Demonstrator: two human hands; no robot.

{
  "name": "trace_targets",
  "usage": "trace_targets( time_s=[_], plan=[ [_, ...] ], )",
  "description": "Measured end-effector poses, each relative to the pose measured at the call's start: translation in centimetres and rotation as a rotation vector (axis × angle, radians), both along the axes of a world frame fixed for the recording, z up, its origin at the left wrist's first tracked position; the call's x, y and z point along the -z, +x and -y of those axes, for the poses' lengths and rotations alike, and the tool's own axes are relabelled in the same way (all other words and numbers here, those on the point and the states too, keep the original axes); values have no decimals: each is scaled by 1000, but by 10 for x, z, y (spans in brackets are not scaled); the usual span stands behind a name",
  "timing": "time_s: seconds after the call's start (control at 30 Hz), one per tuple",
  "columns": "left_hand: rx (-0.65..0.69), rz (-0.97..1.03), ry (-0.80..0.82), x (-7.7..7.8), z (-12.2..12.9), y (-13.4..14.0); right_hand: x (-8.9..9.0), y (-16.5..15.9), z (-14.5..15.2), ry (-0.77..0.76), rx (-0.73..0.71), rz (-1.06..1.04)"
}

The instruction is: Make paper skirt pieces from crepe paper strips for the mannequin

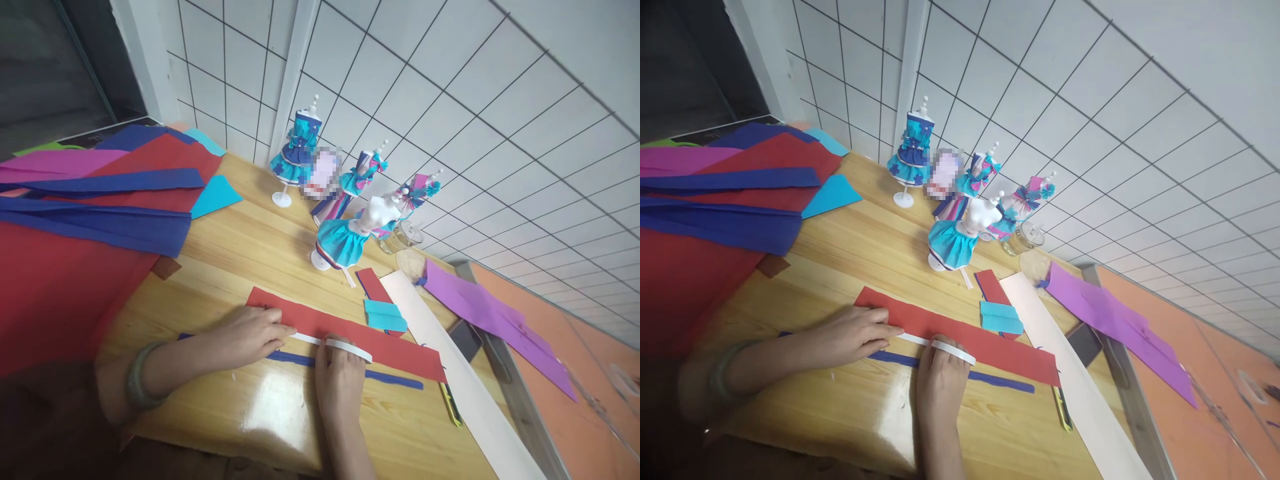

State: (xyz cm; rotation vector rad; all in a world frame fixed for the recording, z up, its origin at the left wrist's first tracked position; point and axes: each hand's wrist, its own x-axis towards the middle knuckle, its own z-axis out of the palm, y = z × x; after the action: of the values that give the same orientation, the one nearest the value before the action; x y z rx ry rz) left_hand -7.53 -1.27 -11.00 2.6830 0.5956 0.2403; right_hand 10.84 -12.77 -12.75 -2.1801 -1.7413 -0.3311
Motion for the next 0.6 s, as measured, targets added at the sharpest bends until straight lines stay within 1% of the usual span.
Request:
trace_targets(
  time_s=[0.2,0.4,0.6],
  plan=[
    [33,-4,69,-1,1,1,2,1,1,-23,14,16],
    [34,-11,70,4,2,1,1,0,1,-44,21,23],
    [33,-22,71,5,3,2,-1,-2,-1,-45,16,19]
  ],
)
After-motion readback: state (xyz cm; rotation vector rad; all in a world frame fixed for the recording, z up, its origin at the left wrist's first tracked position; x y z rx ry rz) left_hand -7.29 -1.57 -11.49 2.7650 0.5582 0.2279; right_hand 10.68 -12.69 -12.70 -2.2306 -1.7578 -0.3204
